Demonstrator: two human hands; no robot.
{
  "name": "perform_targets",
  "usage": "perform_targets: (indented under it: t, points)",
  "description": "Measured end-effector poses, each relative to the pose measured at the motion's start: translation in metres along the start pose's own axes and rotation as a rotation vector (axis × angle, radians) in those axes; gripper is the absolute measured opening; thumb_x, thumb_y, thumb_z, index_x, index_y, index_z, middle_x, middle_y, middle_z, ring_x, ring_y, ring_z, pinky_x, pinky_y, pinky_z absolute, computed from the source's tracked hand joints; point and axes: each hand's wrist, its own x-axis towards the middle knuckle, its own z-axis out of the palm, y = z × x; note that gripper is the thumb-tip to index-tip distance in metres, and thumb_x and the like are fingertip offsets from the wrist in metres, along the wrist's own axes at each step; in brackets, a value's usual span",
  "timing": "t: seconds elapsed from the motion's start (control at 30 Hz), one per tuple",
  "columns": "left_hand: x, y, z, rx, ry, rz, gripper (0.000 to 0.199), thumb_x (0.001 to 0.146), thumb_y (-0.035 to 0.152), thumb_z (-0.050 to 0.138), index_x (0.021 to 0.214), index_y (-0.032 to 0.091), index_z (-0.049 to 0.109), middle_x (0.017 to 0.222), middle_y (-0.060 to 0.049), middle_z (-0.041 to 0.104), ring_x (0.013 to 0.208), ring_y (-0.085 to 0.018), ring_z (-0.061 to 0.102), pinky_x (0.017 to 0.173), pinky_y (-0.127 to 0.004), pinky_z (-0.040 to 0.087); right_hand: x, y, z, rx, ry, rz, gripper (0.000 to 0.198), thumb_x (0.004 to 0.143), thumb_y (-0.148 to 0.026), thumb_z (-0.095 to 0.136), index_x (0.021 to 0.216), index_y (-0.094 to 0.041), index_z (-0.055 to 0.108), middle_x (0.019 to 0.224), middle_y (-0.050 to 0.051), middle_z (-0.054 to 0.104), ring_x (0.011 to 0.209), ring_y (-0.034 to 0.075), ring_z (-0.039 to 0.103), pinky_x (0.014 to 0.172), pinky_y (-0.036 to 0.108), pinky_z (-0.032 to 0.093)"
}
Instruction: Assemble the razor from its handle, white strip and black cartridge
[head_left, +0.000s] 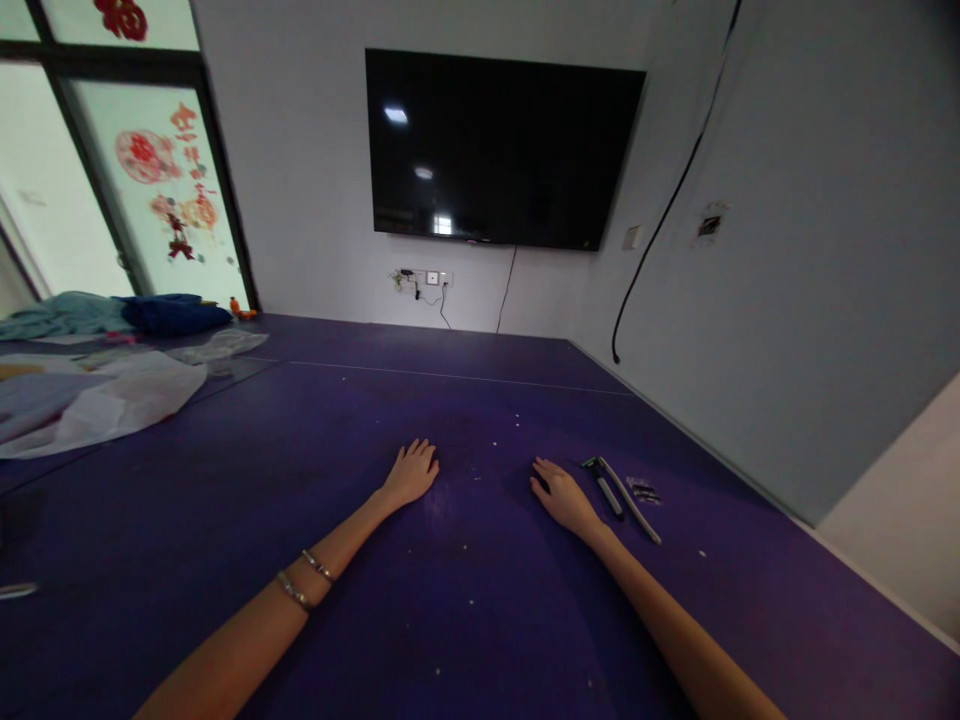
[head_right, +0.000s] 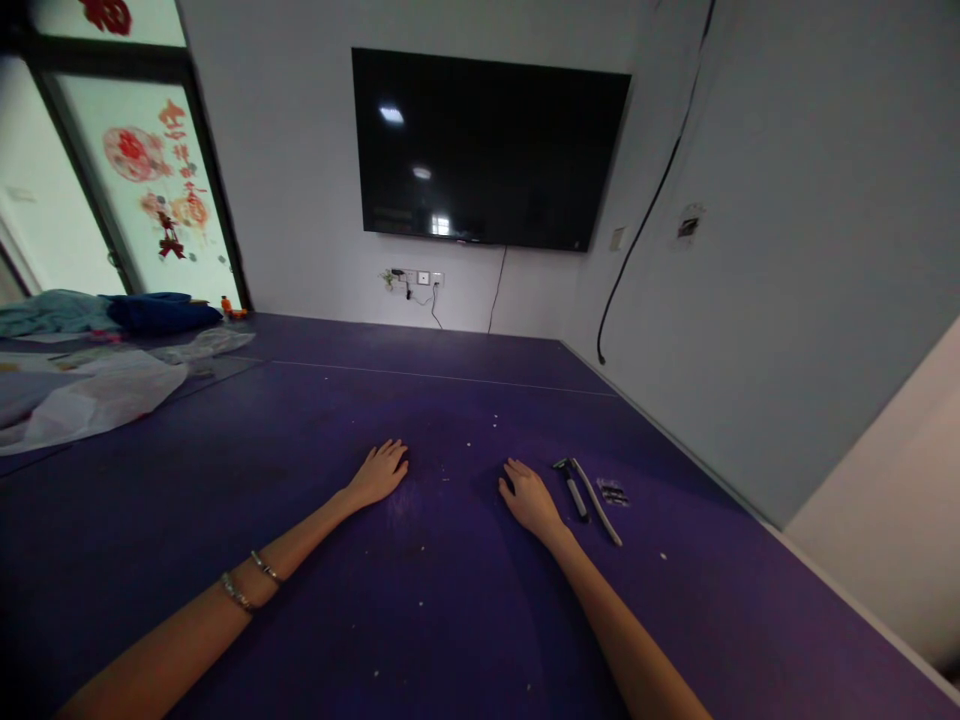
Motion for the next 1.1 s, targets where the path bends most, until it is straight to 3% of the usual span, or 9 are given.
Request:
perform_targets:
  t: [0.43, 0.63, 0.77, 0.87, 1.0, 1.1]
  points:
    - [-0.001, -0.001, 0.0, 0.024, 0.008, 0.006, 0.047, 0.089, 0.033, 0.026, 0.127, 0.012, 0.045, 0.138, -0.013, 0.039, 0.131, -0.028, 0.029, 0.104, -0.049, 0.024, -0.002, -0.008, -0.006, -0.016, 0.002, 0.001, 0.046, 0.086, -0.032, 0.038, 0.12, -0.006, 0.056, 0.128, 0.016, 0.05, 0.122, 0.023, 0.043, 0.103, 0.036, 0.033]
    - [-0.002, 0.001, -0.003, 0.021, 0.009, 0.003, 0.049, 0.089, 0.033, 0.027, 0.128, 0.008, 0.043, 0.138, -0.015, 0.039, 0.13, -0.029, 0.029, 0.104, -0.049, 0.025, -0.006, -0.018, -0.015, -0.01, 0.066, 0.018, 0.043, 0.089, -0.033, 0.035, 0.117, -0.01, 0.059, 0.122, 0.014, 0.056, 0.115, 0.021, 0.05, 0.1, 0.034, 0.035]
    - [-0.001, 0.001, -0.004, 0.015, 0.01, 0.002, 0.048, 0.088, 0.032, 0.028, 0.128, 0.008, 0.044, 0.137, -0.016, 0.04, 0.13, -0.03, 0.029, 0.103, -0.049, 0.026, -0.004, -0.013, -0.042, -0.057, 0.192, 0.092, 0.036, 0.087, -0.026, 0.038, 0.109, -0.013, 0.063, 0.11, 0.013, 0.063, 0.105, 0.021, 0.056, 0.093, 0.031, 0.039]
    - [-0.001, 0.001, -0.004, 0.016, 0.015, 0.004, 0.048, 0.088, 0.031, 0.028, 0.128, 0.008, 0.043, 0.137, -0.016, 0.04, 0.13, -0.03, 0.03, 0.103, -0.049, 0.026, -0.001, 0.006, -0.078, -0.14, 0.237, 0.267, 0.032, 0.082, -0.02, 0.042, 0.102, -0.012, 0.066, 0.099, 0.013, 0.066, 0.092, 0.02, 0.061, 0.083, 0.027, 0.043]
    - [0.0, -0.001, -0.001, 0.016, 0.023, 0.012, 0.048, 0.088, 0.031, 0.029, 0.129, 0.007, 0.042, 0.137, -0.016, 0.04, 0.13, -0.03, 0.03, 0.103, -0.048, 0.026, -0.008, 0.035, -0.116, -0.098, 0.133, 0.476, 0.029, 0.075, -0.018, 0.048, 0.093, -0.01, 0.069, 0.085, 0.012, 0.069, 0.075, 0.019, 0.064, 0.065, 0.022, 0.044]
    - [0.001, -0.003, 0.001, 0.009, 0.037, 0.02, 0.049, 0.088, 0.031, 0.03, 0.128, 0.007, 0.042, 0.136, -0.017, 0.041, 0.129, -0.03, 0.03, 0.102, -0.048, 0.026, -0.019, 0.046, -0.121, -0.008, -0.02, 0.541, 0.025, 0.073, -0.019, 0.05, 0.085, -0.009, 0.07, 0.067, 0.008, 0.067, 0.058, 0.016, 0.062, 0.052, 0.02, 0.04]
